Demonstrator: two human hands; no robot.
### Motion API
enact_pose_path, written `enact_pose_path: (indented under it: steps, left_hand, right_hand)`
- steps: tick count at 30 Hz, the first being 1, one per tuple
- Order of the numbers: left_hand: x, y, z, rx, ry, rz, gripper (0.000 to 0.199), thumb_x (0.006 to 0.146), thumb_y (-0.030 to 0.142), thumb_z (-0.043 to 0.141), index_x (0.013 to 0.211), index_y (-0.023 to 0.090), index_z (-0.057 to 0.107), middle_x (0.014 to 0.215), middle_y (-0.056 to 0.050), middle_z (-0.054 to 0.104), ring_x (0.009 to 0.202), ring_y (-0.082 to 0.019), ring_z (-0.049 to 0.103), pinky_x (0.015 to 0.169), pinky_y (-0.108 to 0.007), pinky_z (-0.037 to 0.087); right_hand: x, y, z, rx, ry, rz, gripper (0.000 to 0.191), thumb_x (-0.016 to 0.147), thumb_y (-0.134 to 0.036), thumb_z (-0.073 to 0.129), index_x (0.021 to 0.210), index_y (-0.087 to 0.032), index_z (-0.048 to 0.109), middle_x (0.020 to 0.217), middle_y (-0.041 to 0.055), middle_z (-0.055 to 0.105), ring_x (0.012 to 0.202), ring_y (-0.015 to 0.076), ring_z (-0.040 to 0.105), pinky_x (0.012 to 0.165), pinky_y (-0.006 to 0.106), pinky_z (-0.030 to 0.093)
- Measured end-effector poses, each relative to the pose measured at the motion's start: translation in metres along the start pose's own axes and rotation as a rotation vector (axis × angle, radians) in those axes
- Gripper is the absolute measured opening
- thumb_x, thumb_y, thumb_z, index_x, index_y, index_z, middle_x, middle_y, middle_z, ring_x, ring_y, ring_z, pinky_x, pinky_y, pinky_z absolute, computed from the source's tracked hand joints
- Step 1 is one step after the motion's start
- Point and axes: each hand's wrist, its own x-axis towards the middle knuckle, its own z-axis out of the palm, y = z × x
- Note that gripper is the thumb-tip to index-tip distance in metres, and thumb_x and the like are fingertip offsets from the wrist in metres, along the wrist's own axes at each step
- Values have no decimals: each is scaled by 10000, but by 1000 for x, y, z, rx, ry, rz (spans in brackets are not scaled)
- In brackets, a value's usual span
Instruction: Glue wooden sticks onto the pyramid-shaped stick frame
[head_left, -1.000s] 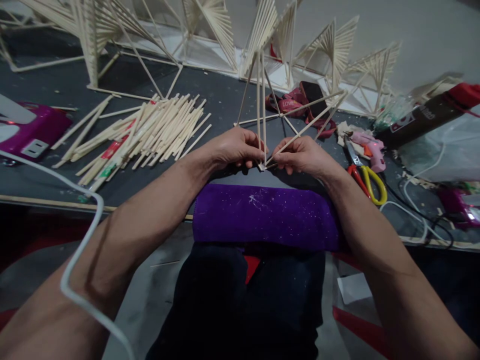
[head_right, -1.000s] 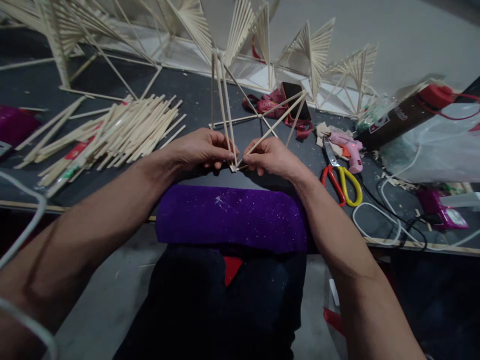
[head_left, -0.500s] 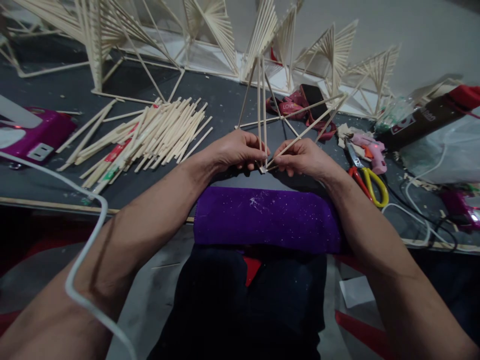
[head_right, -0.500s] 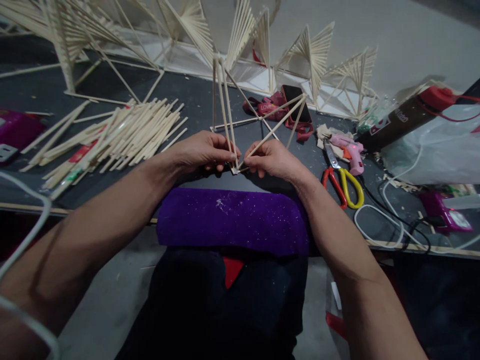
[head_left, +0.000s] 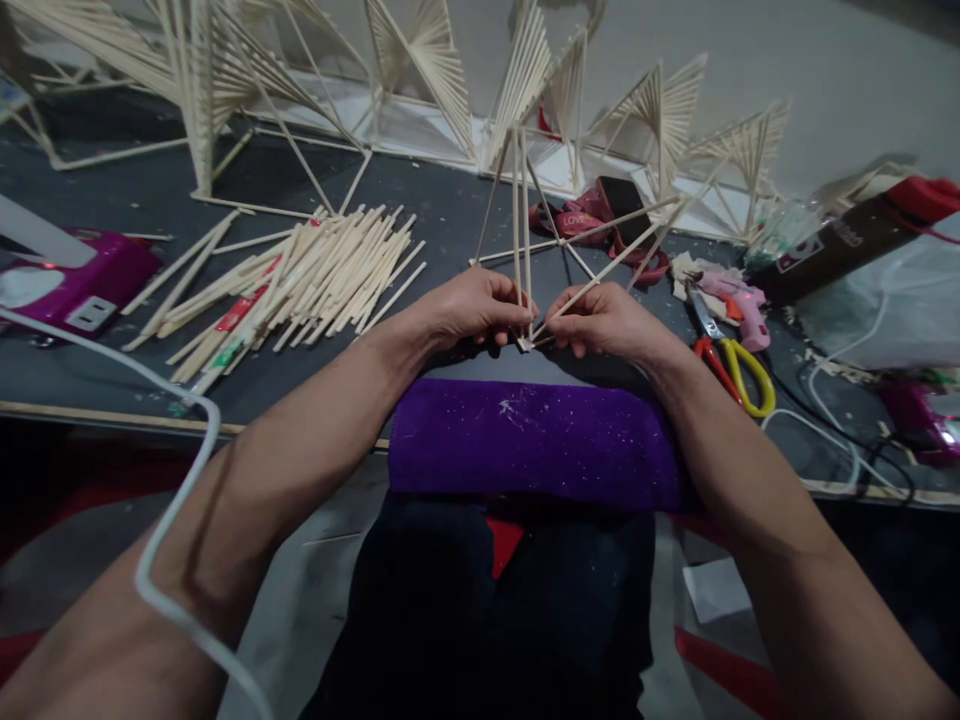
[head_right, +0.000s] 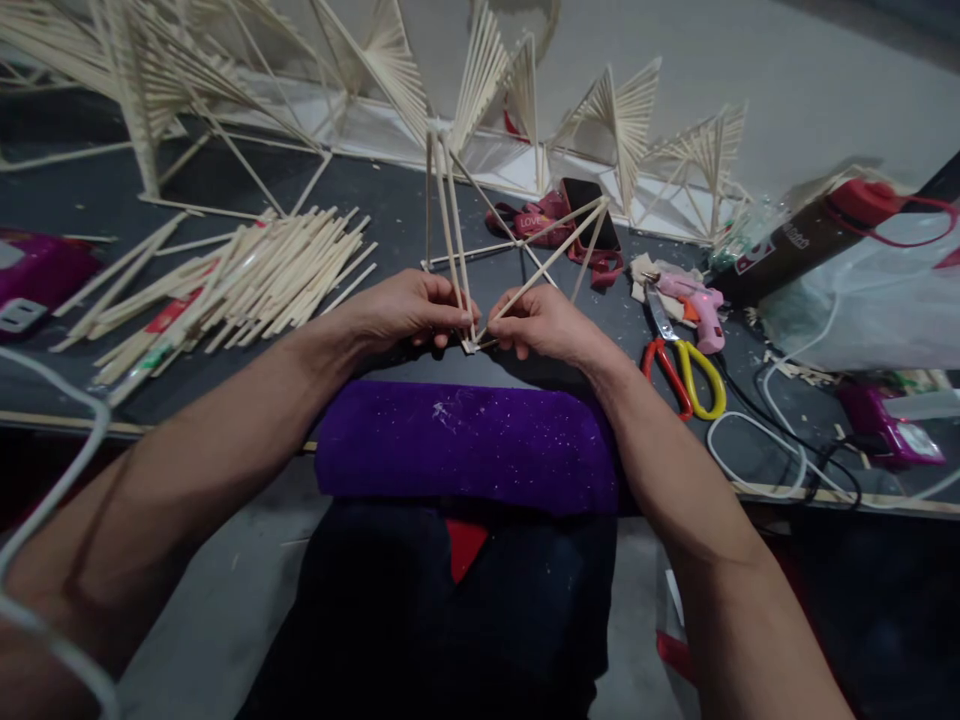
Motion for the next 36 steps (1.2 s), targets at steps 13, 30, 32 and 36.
enact_pose_path:
  steps: [13, 30, 32, 36]
  left_hand:
    - [-3, 4, -1, 50, 14, -20, 79, 796, 166, 667, 868, 139, 687, 691, -50, 678, 453, -55, 493, 382, -182, 258]
    - [2, 6, -4, 35, 14, -27, 247, 710, 253, 765, 909, 131, 680, 754, -76, 715, 461, -64, 525, 351, -141, 299]
    - [2, 6, -5, 39, 17, -24, 279, 698, 277, 782, 915, 130, 685, 767, -73, 718, 466, -64, 528, 359, -143, 305]
    - [0, 6, -5, 37, 21, -16, 269, 686, 295, 804, 881, 144, 699, 741, -45, 718, 470, -65, 510, 370, -158, 285]
  right_hand:
    - [-59, -46, -50, 104, 197, -257, 189, 837, -345, 677, 817, -157, 677, 597, -12, 611, 404, 51, 487, 355, 184, 280]
    - [-170, 40, -108, -128, 900, 175, 304, 786, -472, 576, 774, -168, 566, 618, -4, 576, 429, 75, 455, 417, 210, 293]
    - [-169, 51, -108, -240, 869, 239, 313, 812, -465, 526, 787, -159, 588, 631, 10, 594, 451, 86, 482, 442, 214, 325]
    - [-163, 64, -101, -424, 817, 324, 264, 810, -399, 570, 804, -155, 670, 683, 31, 658, 548, 124, 570, 543, 230, 402]
